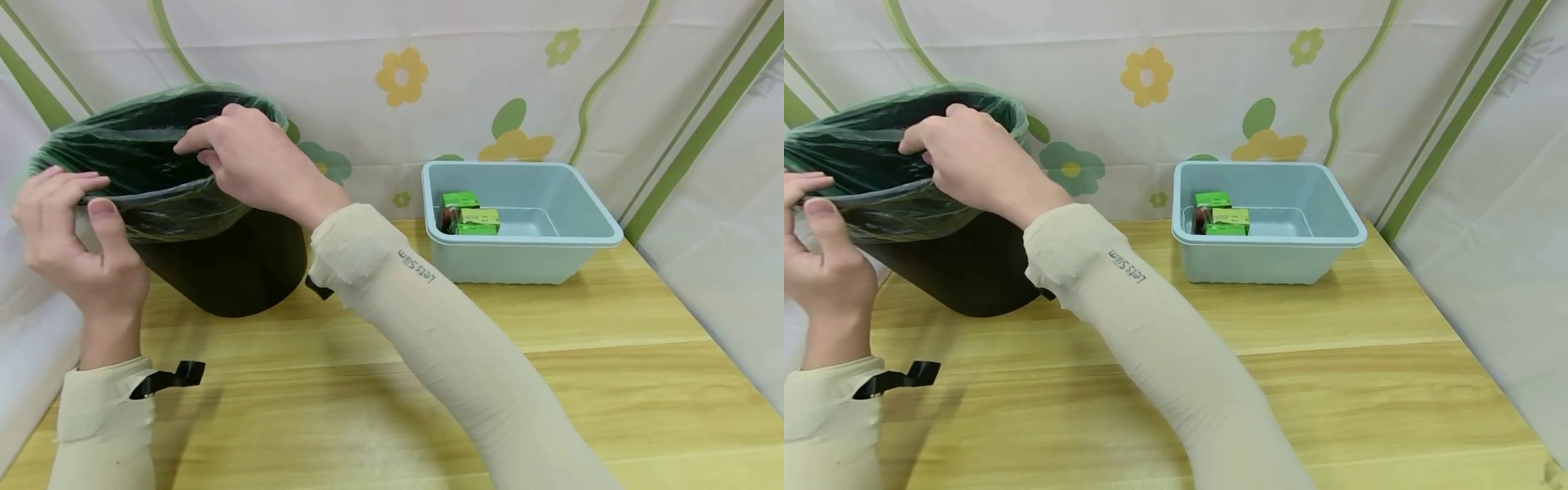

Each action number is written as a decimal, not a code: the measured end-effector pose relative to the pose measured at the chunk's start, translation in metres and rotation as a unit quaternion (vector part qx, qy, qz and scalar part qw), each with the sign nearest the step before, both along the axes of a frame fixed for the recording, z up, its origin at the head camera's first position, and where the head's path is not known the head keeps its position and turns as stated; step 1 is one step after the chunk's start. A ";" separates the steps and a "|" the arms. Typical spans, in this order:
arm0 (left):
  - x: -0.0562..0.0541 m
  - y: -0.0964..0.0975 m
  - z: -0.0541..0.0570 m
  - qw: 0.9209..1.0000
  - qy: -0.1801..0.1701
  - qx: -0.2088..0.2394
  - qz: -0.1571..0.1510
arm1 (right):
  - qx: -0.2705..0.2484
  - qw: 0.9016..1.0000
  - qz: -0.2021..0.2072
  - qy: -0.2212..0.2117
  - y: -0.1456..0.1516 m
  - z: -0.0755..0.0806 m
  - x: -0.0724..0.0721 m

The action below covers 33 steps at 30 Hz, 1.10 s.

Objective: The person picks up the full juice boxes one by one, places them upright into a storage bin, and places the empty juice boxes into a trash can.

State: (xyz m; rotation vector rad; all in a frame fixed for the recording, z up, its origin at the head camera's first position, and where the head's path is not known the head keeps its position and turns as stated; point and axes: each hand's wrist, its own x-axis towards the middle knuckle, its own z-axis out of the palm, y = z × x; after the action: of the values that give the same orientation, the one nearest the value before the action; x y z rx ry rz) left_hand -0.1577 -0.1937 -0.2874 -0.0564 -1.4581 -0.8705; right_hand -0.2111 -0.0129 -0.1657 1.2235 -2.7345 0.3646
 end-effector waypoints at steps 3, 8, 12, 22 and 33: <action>0.000 0.001 0.000 1.000 0.003 0.002 -0.005 | -0.002 1.000 0.001 0.001 0.001 -0.002 0.000; 0.000 0.001 0.000 1.000 0.004 0.005 -0.007 | -0.028 1.000 0.008 0.013 0.007 -0.007 -0.001; 0.000 -0.001 -0.001 1.000 0.000 0.001 -0.005 | -0.069 0.997 0.021 0.014 0.019 -0.012 -0.002; 0.000 -0.006 -0.002 1.000 -0.012 -0.010 0.000 | -0.172 0.982 0.032 0.067 0.090 -0.012 -0.002; 0.019 0.039 0.032 0.985 -0.107 -0.138 0.008 | -0.166 0.976 -0.100 0.098 0.220 -0.023 -0.008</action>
State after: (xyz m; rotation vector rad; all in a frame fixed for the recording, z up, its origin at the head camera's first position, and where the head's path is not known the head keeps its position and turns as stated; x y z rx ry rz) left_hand -0.1392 -0.1550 -0.2553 -0.1609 -1.7725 -0.6714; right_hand -0.2194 0.2074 -0.1884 0.8433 -2.4695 0.6122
